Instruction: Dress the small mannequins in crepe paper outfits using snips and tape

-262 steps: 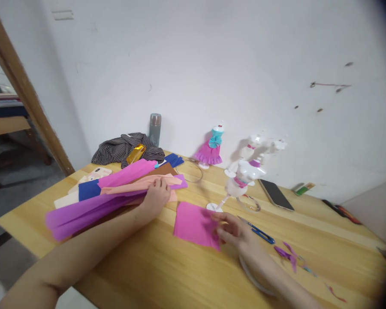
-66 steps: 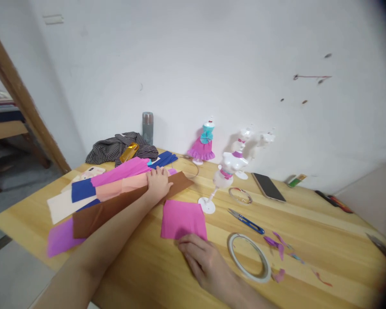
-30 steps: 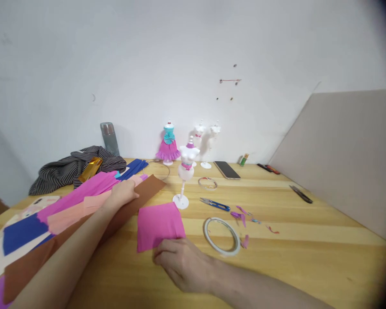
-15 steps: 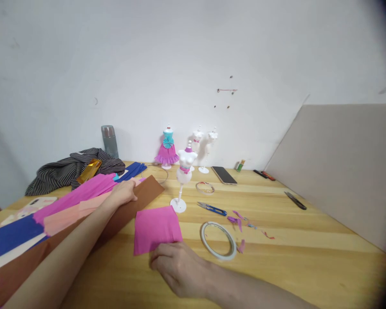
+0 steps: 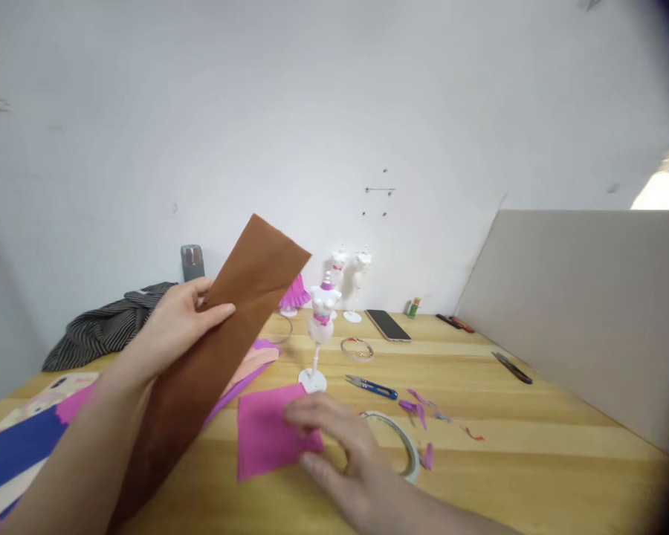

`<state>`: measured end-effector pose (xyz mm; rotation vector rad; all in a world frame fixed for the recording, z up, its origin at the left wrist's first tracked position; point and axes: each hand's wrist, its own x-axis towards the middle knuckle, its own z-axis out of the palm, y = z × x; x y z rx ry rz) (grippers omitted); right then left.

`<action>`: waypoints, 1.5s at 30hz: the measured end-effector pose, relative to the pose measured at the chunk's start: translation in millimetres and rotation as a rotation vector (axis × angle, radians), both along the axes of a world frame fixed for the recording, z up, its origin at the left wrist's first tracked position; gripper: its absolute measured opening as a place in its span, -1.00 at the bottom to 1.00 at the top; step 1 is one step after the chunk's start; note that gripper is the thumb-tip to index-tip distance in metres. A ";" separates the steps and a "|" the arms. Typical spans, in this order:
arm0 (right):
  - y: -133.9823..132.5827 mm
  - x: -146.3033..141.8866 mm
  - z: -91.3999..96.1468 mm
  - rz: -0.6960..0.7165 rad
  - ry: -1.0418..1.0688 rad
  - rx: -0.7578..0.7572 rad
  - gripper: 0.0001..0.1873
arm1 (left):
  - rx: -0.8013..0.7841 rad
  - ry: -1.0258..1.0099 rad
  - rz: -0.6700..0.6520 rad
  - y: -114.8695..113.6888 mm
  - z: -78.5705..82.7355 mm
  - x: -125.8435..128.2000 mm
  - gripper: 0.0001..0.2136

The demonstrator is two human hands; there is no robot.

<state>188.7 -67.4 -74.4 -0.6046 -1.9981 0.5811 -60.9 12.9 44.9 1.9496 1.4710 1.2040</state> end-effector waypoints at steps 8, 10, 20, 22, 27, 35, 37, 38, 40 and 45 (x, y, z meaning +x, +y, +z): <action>22.1 -5.6 48.9 0.019 0.388 -0.326 -0.38 | -0.088 -0.313 -0.412 -25.2 -23.8 62.0 -0.66; 24.9 -8.9 51.8 -0.050 0.431 -0.410 -0.62 | -0.132 -0.297 -0.488 -25.1 -28.5 67.8 -0.69; 59.5 97.5 93.4 -0.341 -0.915 -0.375 -0.72 | -0.171 -0.310 -0.413 -31.1 -22.2 65.9 -0.60; 79.7 107.0 76.0 -0.499 -1.034 -0.426 -0.72 | -0.209 -0.345 -0.427 -28.9 -25.5 69.0 -0.55; 118.6 97.8 17.5 -0.587 -1.200 -0.564 -0.64 | -0.327 -0.316 -0.514 -21.3 -43.6 80.6 -0.51; 130.3 107.1 7.3 -0.582 -0.924 -0.545 -0.64 | -0.407 -0.277 -0.514 -17.7 -55.5 87.1 -0.56; 129.6 114.4 16.0 -0.621 -0.765 -0.525 -0.64 | -0.415 -0.284 -0.506 -18.1 -56.1 87.9 -0.56; 128.1 117.5 21.2 -0.634 -0.681 -0.518 -0.65 | -0.415 -0.288 -0.504 -18.2 -56.6 88.1 -0.56; 122.4 121.4 32.3 -0.611 -0.517 -0.515 -0.69 | -0.421 -0.315 -0.501 -18.5 -57.6 88.4 -0.58; 96.7 109.1 58.9 -0.375 -0.189 -0.486 -0.72 | -0.456 -0.510 -0.471 -20.3 -56.8 90.3 -0.63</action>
